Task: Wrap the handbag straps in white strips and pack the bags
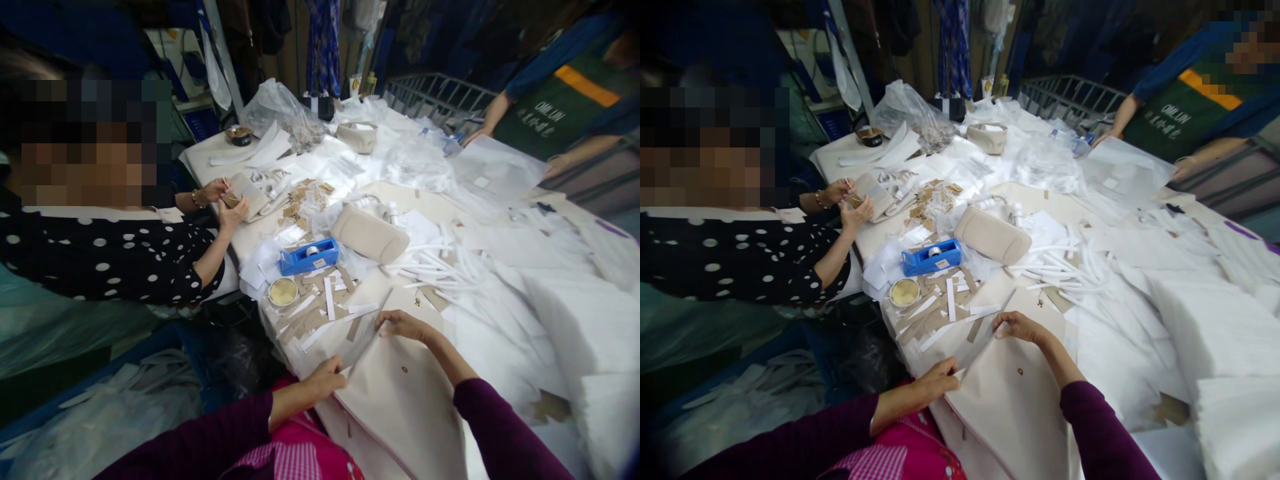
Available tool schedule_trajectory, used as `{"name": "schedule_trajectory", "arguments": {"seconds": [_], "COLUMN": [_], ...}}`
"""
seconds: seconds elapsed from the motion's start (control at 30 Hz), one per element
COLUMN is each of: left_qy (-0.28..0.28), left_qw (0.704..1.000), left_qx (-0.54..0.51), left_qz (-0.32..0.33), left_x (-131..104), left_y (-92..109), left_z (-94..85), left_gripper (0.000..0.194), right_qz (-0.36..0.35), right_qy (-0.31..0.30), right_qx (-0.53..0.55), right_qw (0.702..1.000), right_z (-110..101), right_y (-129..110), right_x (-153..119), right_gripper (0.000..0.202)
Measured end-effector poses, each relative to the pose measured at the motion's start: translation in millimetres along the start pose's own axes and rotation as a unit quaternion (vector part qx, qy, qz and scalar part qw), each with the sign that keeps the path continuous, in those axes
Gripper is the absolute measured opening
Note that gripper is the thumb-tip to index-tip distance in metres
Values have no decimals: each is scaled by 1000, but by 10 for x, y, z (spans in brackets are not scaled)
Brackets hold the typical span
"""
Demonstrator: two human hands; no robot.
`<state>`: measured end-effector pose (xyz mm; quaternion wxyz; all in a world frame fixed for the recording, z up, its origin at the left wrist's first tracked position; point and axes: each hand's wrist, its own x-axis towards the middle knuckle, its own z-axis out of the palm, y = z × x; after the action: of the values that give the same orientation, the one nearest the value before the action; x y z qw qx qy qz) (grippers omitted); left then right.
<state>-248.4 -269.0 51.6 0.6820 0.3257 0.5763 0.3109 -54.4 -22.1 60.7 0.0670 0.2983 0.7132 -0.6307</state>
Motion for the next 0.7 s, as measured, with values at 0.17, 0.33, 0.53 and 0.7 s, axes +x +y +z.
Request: {"name": "schedule_trajectory", "arguments": {"seconds": [0.17, 0.33, 0.53, 0.7], "left_qy": [-9, 1, 14, 16], "left_qw": [996, 985, 972, 985], "left_qx": [-85, -170, -233, -174], "left_qz": [9, -10, -5, -2], "left_x": [-3, -7, -78, -90], "left_y": [20, -1, -83, -21], "left_z": [-52, -37, 71, 63], "left_gripper": [18, 22, 27, 29], "right_qz": [15, 26, -2, -26], "right_qy": [75, 161, 170, 174], "right_qx": [-52, -75, 31, 75], "right_qw": [996, 984, 985, 981], "right_z": [93, 258, 321, 333], "right_y": [41, 227, 414, 487], "right_x": [80, 184, 110, 82], "right_gripper": [22, 20, 24, 28]}}
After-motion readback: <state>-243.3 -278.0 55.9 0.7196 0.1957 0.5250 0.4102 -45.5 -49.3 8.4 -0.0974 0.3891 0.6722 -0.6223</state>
